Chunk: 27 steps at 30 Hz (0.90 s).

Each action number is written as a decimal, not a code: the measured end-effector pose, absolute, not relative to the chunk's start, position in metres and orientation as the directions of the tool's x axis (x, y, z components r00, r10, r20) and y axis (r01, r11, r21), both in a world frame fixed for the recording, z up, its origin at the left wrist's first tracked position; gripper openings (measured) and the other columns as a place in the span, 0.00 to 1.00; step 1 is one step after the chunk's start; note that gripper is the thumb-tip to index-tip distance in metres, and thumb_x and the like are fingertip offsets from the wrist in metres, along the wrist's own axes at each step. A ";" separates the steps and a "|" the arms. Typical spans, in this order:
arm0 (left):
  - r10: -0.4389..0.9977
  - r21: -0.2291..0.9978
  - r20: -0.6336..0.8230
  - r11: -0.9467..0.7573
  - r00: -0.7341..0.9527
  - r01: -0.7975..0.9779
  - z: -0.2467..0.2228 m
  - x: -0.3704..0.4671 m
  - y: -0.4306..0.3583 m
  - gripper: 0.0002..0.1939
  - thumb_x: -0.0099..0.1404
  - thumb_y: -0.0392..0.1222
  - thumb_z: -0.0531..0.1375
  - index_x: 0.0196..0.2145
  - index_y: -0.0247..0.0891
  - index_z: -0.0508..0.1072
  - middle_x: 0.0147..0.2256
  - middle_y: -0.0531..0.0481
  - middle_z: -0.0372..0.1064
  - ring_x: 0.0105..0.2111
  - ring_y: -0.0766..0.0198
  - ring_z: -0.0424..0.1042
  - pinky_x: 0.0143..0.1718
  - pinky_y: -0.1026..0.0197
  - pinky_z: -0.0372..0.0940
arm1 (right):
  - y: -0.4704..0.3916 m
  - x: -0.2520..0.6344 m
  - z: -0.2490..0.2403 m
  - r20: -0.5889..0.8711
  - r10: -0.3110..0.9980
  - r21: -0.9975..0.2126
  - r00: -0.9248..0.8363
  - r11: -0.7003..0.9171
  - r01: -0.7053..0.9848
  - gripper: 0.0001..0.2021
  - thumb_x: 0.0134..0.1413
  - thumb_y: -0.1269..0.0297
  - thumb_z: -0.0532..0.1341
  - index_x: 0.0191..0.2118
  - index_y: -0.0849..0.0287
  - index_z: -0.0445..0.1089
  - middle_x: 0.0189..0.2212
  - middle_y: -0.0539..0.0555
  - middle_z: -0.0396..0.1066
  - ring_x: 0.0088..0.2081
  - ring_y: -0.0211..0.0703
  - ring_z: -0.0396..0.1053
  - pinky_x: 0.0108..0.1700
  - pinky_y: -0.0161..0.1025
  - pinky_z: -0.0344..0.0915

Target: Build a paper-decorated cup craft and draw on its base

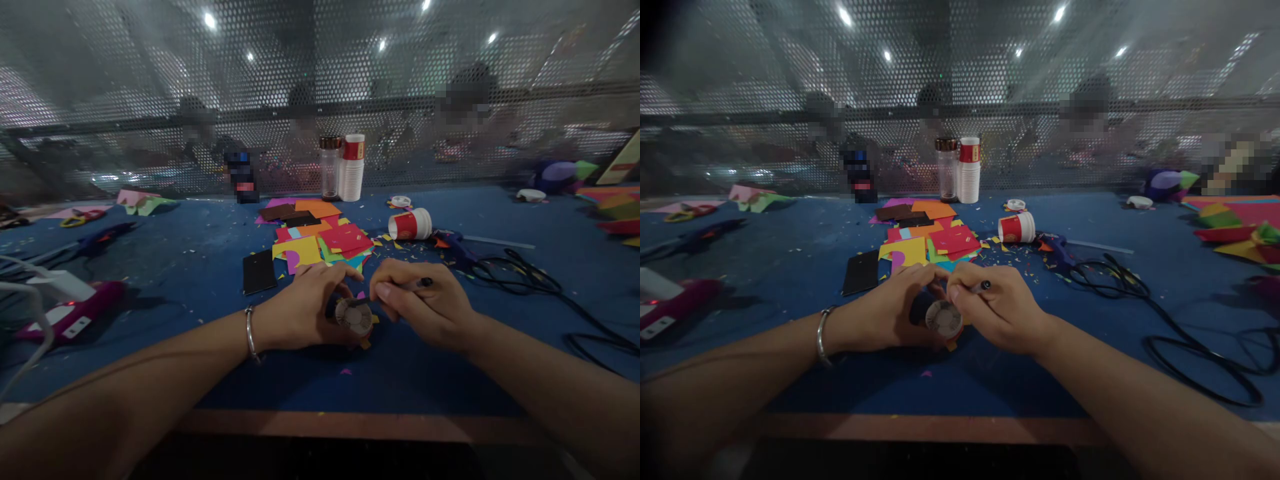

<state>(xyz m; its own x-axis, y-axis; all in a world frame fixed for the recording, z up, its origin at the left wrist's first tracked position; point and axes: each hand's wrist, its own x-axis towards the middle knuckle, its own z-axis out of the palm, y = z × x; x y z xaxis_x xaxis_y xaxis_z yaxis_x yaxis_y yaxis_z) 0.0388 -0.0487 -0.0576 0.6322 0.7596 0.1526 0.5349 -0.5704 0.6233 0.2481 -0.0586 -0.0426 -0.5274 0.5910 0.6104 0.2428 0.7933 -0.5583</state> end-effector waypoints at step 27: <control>0.749 0.627 0.161 -0.581 0.643 0.519 -0.056 0.039 -0.049 0.32 0.50 0.50 0.72 0.51 0.42 0.69 0.45 0.47 0.72 0.45 0.52 0.70 0.47 0.50 0.63 | -0.057 0.246 -0.044 0.603 0.577 -0.576 -0.551 0.793 0.199 0.10 0.60 0.75 0.54 0.28 0.59 0.66 0.19 0.46 0.63 0.21 0.32 0.60 0.23 0.31 0.58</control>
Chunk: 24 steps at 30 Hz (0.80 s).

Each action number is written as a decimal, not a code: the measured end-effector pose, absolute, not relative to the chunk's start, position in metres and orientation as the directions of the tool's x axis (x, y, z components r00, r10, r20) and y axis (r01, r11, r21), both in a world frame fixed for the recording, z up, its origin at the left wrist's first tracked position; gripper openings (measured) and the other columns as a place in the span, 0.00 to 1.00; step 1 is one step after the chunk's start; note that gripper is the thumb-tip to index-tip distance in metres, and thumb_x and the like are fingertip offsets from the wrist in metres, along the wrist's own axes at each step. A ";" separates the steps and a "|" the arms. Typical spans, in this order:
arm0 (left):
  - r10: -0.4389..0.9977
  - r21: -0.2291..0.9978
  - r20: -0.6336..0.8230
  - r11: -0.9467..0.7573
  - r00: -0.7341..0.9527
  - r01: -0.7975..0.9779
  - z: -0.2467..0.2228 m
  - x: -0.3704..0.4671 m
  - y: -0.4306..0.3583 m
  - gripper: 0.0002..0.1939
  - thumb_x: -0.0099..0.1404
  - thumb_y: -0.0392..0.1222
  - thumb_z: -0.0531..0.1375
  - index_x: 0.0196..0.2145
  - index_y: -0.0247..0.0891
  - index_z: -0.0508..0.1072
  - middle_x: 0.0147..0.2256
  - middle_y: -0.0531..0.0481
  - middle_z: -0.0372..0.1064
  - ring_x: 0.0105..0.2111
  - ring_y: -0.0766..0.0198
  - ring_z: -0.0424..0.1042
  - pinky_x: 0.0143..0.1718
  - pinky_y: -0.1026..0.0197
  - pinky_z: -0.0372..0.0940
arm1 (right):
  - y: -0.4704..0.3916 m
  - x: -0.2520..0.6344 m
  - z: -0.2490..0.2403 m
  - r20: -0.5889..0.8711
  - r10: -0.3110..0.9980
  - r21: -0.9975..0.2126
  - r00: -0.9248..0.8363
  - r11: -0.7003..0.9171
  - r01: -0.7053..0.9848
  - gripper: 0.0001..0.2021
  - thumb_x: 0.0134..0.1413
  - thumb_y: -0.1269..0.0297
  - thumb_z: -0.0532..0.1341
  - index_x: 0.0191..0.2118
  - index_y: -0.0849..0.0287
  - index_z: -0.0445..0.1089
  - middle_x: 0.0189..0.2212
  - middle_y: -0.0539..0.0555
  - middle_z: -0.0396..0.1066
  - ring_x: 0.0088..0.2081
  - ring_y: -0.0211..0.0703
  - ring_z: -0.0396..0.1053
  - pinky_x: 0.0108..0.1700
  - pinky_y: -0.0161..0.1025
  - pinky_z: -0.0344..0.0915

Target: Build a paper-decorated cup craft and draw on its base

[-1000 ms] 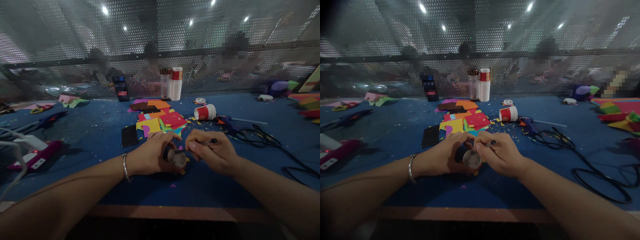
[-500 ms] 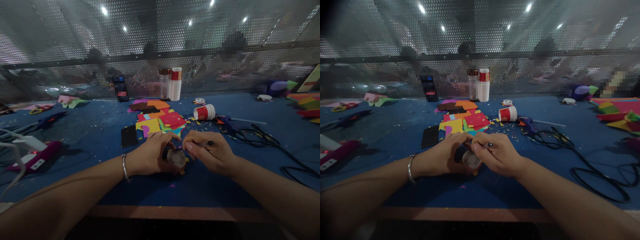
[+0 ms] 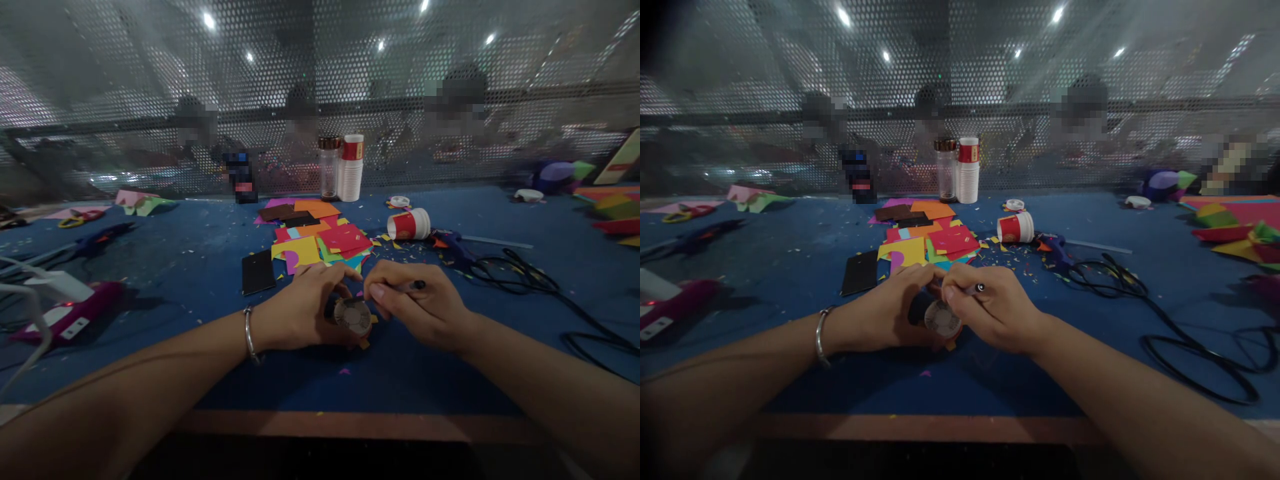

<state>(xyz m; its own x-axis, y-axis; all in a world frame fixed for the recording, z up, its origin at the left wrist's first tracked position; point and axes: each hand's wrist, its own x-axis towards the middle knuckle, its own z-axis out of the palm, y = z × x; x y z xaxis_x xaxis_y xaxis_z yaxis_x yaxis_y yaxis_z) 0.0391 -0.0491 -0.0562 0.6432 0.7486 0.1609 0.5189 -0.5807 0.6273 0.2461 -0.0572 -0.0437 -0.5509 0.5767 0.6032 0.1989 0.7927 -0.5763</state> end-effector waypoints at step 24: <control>0.738 0.639 0.169 -0.587 0.653 0.498 -0.057 0.039 -0.048 0.31 0.50 0.51 0.72 0.50 0.43 0.69 0.45 0.47 0.72 0.46 0.51 0.70 0.48 0.49 0.64 | -0.056 0.246 -0.045 0.603 0.575 -0.574 -0.554 0.794 0.200 0.09 0.60 0.74 0.54 0.30 0.59 0.67 0.20 0.45 0.64 0.21 0.32 0.61 0.23 0.31 0.59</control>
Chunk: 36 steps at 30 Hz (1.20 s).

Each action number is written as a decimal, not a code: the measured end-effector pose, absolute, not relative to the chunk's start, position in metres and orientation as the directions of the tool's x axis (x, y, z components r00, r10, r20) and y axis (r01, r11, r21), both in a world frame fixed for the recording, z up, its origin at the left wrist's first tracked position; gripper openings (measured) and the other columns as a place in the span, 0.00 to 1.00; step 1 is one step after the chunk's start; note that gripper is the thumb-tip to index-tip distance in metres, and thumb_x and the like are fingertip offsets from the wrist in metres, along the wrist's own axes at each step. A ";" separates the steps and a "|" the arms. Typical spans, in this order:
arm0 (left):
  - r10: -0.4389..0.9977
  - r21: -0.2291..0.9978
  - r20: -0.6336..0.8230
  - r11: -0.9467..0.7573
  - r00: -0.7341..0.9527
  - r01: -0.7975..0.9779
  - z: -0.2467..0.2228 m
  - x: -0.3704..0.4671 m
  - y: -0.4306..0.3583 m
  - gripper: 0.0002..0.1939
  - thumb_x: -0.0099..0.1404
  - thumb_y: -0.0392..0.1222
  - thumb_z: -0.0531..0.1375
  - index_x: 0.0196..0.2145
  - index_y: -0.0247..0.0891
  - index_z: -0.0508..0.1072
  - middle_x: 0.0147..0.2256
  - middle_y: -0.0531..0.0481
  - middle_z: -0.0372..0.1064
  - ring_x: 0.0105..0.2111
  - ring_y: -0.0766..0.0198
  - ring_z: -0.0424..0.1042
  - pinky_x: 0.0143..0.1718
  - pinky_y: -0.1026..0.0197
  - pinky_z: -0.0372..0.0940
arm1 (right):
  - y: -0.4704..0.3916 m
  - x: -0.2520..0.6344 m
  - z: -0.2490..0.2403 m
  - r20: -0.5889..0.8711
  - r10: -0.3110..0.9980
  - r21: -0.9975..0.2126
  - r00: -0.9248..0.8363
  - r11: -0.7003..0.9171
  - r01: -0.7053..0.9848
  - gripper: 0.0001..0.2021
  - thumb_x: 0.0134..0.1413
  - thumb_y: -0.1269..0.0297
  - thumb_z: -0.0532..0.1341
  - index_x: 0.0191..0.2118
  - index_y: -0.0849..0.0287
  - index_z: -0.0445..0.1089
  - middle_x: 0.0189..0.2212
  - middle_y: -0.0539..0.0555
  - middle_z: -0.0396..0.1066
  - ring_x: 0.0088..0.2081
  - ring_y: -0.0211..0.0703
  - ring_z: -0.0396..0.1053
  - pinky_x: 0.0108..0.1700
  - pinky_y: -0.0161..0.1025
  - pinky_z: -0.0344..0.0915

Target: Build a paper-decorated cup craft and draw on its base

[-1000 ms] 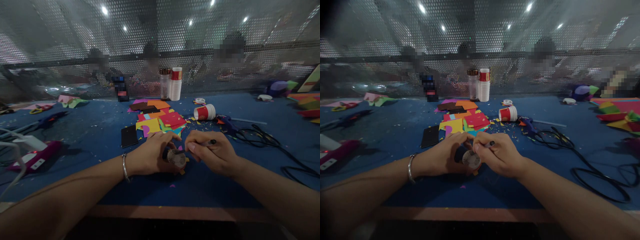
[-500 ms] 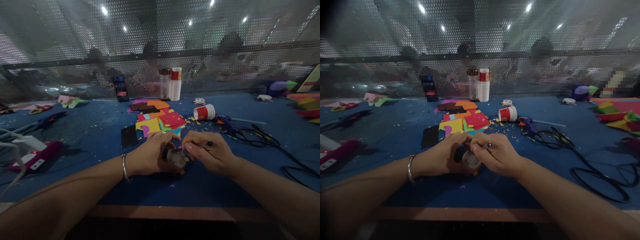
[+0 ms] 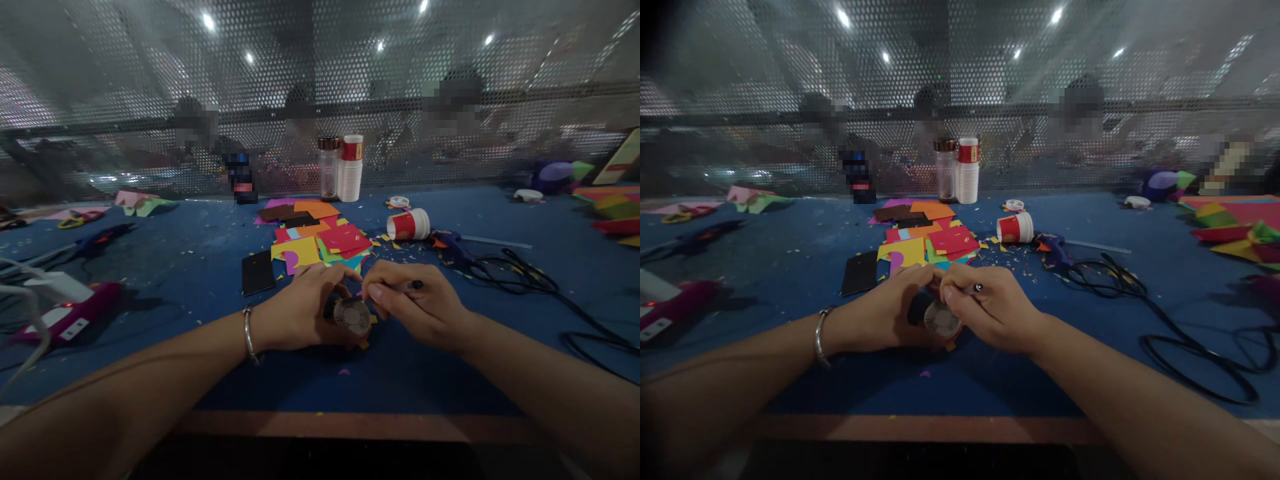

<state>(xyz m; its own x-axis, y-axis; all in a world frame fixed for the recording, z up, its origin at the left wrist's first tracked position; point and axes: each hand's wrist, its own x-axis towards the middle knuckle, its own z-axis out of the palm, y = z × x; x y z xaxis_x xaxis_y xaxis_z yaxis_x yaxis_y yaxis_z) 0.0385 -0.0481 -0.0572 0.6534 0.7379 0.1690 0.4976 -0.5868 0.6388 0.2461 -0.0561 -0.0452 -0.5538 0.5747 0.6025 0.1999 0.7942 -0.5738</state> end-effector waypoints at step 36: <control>0.757 0.661 0.136 -0.550 0.640 0.510 -0.056 0.039 -0.048 0.34 0.50 0.52 0.72 0.52 0.41 0.69 0.45 0.44 0.72 0.45 0.50 0.70 0.46 0.50 0.65 | -0.055 0.247 -0.045 0.647 0.512 -0.488 -0.565 0.847 0.209 0.10 0.61 0.75 0.54 0.29 0.59 0.67 0.19 0.46 0.64 0.20 0.31 0.61 0.24 0.31 0.59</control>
